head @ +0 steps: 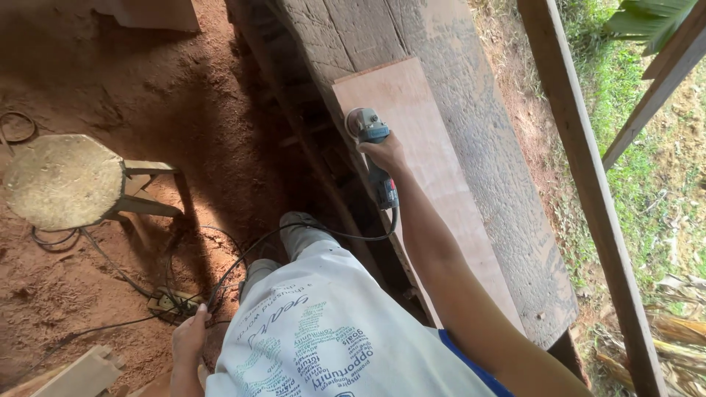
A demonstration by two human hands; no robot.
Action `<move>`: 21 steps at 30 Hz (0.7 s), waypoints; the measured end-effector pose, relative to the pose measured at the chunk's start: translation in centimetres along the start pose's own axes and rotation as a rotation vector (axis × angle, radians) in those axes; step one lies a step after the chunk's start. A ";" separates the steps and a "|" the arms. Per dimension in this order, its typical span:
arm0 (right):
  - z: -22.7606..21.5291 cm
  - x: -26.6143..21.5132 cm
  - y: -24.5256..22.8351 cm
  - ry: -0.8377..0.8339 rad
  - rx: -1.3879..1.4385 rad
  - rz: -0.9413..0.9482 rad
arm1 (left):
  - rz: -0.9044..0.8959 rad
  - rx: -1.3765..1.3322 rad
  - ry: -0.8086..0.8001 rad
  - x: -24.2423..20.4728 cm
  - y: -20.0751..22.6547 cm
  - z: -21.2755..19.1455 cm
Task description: The person picks up a rectangular wooden plank from a stack and places it on a workbench. They then use a handheld power sander to smooth the surface of the plank, moving the tool back and forth along the length of the wood.
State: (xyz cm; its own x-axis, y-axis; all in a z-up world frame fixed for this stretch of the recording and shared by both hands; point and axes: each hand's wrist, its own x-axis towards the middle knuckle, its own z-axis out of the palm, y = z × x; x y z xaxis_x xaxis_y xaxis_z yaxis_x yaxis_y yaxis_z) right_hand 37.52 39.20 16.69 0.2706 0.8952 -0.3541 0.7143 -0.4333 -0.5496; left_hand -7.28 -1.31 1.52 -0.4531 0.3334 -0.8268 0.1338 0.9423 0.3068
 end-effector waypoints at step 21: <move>-2.9 9.5 -2.3 -0.068 0.113 -0.070 | 0.015 -0.120 -0.040 1.9 11.7 2.1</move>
State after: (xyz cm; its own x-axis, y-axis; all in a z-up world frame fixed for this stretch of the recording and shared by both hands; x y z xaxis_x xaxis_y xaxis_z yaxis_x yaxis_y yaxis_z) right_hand 40.29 49.02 16.77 0.1759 0.9161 -0.3603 0.6519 -0.3827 -0.6547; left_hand -4.71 10.38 2.57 -0.4155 0.3510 -0.8391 0.0329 0.9277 0.3718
